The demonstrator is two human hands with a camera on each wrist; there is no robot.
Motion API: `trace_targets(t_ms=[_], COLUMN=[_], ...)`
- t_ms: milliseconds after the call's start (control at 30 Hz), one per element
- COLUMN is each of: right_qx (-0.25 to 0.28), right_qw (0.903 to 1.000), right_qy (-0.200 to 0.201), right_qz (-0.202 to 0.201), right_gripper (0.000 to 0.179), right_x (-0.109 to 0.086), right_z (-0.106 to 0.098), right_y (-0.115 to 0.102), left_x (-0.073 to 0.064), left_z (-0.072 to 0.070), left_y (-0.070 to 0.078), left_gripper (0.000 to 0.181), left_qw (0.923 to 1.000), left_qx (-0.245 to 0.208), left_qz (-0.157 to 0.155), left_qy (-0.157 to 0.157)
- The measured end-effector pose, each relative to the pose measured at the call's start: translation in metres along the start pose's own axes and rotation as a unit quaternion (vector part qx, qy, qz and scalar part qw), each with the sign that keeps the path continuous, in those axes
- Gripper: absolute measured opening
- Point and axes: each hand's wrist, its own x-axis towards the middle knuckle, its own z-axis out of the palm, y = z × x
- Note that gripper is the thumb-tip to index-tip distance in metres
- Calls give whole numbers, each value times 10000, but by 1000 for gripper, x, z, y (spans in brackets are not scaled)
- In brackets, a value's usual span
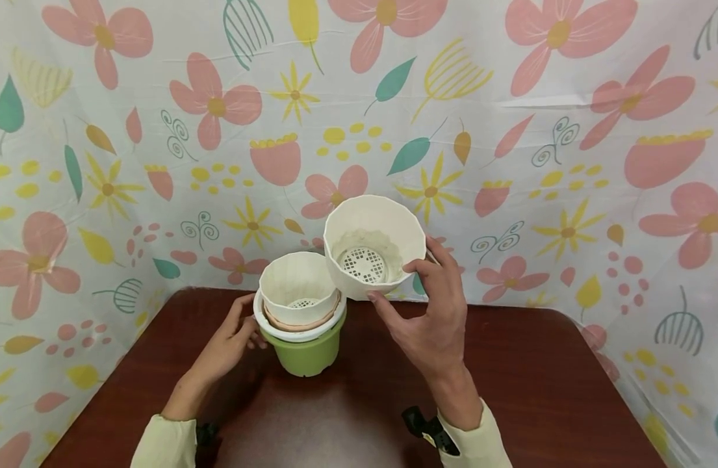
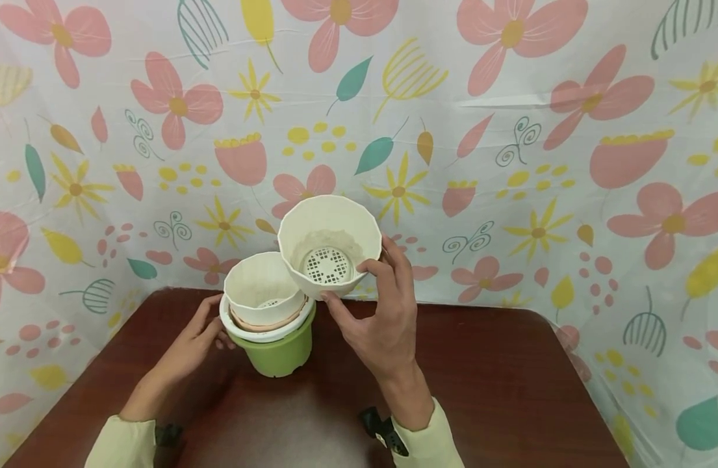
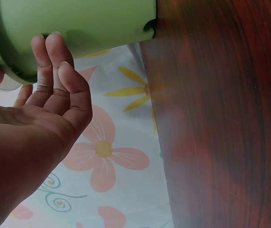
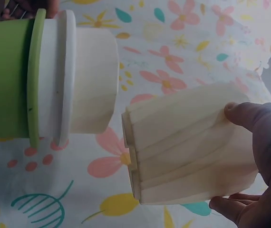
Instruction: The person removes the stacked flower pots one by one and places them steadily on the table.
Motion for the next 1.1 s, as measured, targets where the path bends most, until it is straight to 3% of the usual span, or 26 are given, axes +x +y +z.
trace_targets(t_ms=[1100], right_qx=[-380], right_qw=[9987], right_qy=[-243], right_qz=[243], right_gripper=[57], right_x=[-12], right_z=[-5], right_y=[14], left_x=[-3], left_z=[0], left_y=[7], left_gripper=[42], left_qw=[10000], left_qx=[-43], left_qz=[-4], left_qy=[-54])
